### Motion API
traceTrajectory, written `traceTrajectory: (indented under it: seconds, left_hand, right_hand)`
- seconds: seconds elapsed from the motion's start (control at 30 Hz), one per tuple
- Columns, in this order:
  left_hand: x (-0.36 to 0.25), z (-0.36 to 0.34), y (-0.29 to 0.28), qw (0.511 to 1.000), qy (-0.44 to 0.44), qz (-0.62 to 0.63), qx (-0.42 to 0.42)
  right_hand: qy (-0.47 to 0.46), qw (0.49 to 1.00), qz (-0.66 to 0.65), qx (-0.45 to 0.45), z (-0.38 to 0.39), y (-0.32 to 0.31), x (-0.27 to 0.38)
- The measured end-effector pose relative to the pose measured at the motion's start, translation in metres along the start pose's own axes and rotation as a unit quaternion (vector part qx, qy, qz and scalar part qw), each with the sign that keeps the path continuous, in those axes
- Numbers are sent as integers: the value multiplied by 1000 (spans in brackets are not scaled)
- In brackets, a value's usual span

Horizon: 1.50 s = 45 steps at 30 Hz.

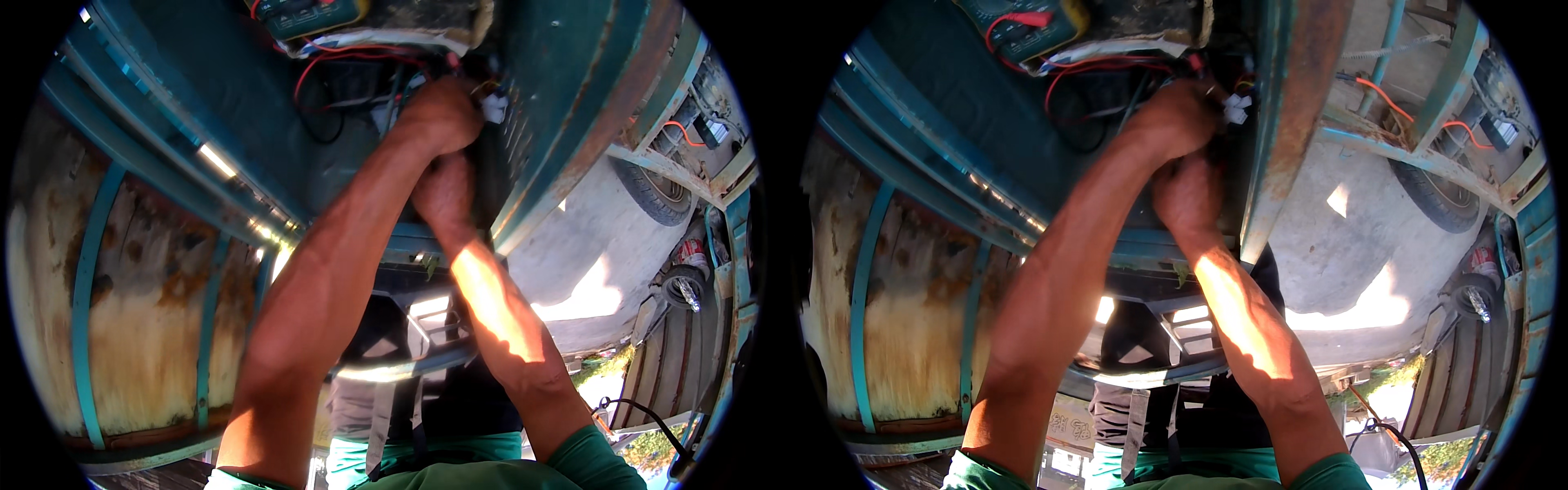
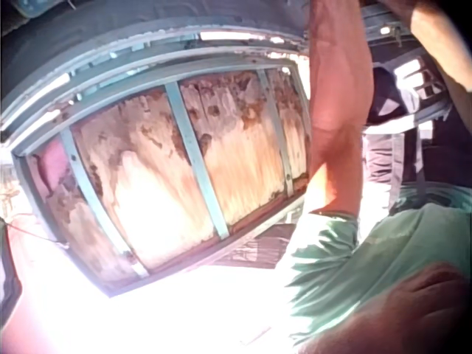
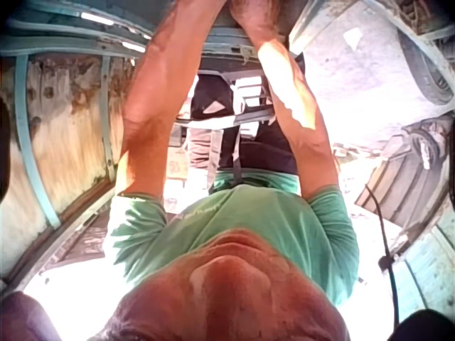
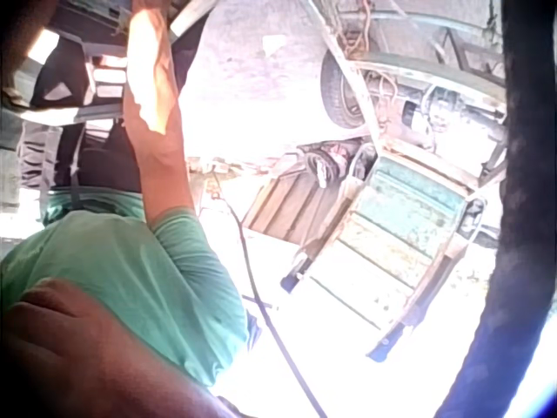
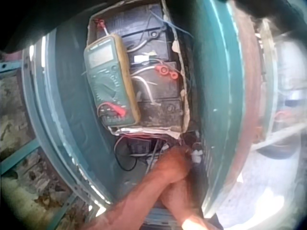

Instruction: The person works on the electrical system of a teal three-wheeled vehicle, stripping wire ends and connecting them to a battery and control box. They use pliers and a multimeter to test connections and secure wires within the vehicle's under-seat compartment.

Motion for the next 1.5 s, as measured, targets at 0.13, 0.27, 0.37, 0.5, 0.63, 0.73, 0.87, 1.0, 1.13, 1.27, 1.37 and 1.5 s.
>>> traceTrajectory:
  seconds: [0.13,0.27,0.37,0.5,0.63,0.73,0.87,1.0,1.13,1.27,1.37,1.5]
  left_hand:
    - [-2,6,-5,995,-42,87,-10]
    - [7,2,1,991,-5,125,-42]
    - [10,-1,4,982,-8,185,-40]
    - [9,-3,4,971,-12,232,-55]
    - [12,-9,3,972,-37,218,-82]
    - [10,-12,2,974,-54,202,-88]
    - [11,-17,1,974,-93,189,-82]
    - [14,-16,0,976,-85,188,-76]
    - [4,-12,-1,976,-49,189,-90]
    - [-18,25,-11,959,105,163,-209]
    - [-31,76,-11,940,98,255,-206]
    - [-23,132,-10,875,-137,457,-82]
  right_hand:
    - [-4,1000,-8,4,1,-5,9]
    - [8,1000,-5,25,1,-5,9]
    - [17,999,-30,29,1,-7,9]
    - [10,998,-59,19,-2,-7,5]
    - [10,997,-77,23,-3,-10,8]
    - [23,995,-92,25,-4,-15,13]
    - [32,993,-114,8,-3,-19,17]
    - [53,984,-167,17,-2,-21,22]
    - [83,969,-232,6,-5,-25,16]
    - [-8,996,-65,-65,-10,-24,12]
    - [-47,995,59,-58,-15,-52,43]
    - [-109,992,-19,-53,-11,-31,2]
Point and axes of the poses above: each hand's wrist, its own z-axis away from the middle knuckle, its own y-axis out of the palm, x = y × z, the point moved 2 cm from there along -z, towards the middle knuckle, and after that the axes turned 8 degrees about z, right-handed, at the moved point
